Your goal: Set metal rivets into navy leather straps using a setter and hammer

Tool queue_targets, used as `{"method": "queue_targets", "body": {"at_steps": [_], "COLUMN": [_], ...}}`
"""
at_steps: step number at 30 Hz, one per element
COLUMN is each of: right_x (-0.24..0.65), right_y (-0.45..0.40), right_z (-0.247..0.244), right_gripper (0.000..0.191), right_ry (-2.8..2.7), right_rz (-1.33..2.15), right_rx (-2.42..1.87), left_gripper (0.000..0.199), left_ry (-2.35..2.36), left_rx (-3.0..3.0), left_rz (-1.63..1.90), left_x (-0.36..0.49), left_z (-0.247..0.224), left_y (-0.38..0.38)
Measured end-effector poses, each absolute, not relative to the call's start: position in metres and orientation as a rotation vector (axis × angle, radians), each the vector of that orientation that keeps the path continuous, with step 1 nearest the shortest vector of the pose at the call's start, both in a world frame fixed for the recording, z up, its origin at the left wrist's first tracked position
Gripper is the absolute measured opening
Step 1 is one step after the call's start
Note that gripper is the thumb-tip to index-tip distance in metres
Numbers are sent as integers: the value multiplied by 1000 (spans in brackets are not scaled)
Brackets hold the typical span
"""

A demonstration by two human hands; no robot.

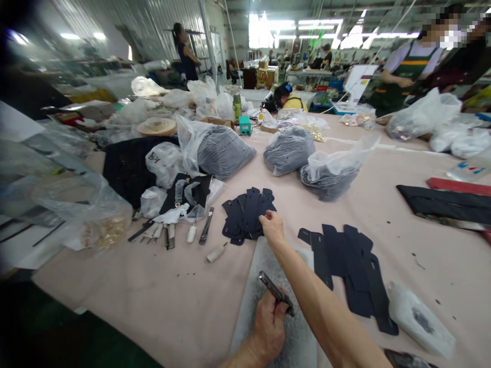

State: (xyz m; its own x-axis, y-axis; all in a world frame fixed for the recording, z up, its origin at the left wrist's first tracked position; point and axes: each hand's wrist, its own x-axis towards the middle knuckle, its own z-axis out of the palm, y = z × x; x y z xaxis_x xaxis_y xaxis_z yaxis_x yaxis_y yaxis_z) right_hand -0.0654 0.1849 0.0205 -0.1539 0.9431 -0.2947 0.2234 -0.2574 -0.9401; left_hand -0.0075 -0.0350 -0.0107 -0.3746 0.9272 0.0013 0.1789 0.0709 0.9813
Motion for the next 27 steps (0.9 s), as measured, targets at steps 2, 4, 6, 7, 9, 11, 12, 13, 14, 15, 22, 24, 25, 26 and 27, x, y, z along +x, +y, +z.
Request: {"method": "queue_targets", "body": {"at_steps": [2,4,6,7,9,11,12,13,14,15,22,24,25,26,27], "right_x": [-61,-60,-65,-69,-78,-86,-89,-90,-91,-90,-38,-1,21,44,66], "right_y": [174,163,155,153,153,156,159,161,163,165,161,154,147,138,127], "right_z": [17,18,20,21,22,22,22,22,23,25,53,59,60,61,60], "right_gripper": [49,61,76,81,84,73,66,60,56,55,41,31,31,31,33], "right_ry": [-1542,-1870,-2213,-2336,-2449,-2473,-2462,-2445,-2428,-2416,-2245,-2170,-2133,-2077,-2010], "right_rz": [1342,1120,811,673,524,500,524,560,598,629,852,936,986,1057,1140], "right_rx": [-1480,-1462,-1462,-1476,-1536,-1611,-1652,-1687,-1707,-1713,-1524,-1553,-1574,-1585,-1585], "left_gripper": [22,21,22,23,24,25,25,26,26,27,23,22,22,22,23], "left_ry": [1646,1626,1612,1609,1601,1594,1591,1590,1593,1599,1652,1638,1625,1608,1559], "left_rx": [1102,1099,1095,1090,1085,1087,1090,1092,1094,1097,1081,1085,1067,1031,980], "left_rz": [1360,1355,1360,1365,1374,1374,1376,1376,1376,1376,1359,1345,1354,1364,1376], "left_x": [-7,-7,-7,-7,-7,-7,-7,-7,-7,-8,-16,-18,-18,-19,-19], "left_z": [-11,-11,-11,-11,-11,-12,-12,-13,-14,-14,-19,-20,-19,-19,-18], "left_y": [-35,-36,-36,-36,-36,-35,-35,-35,-34,-34,-28,-25,-24,-23,-23]}}
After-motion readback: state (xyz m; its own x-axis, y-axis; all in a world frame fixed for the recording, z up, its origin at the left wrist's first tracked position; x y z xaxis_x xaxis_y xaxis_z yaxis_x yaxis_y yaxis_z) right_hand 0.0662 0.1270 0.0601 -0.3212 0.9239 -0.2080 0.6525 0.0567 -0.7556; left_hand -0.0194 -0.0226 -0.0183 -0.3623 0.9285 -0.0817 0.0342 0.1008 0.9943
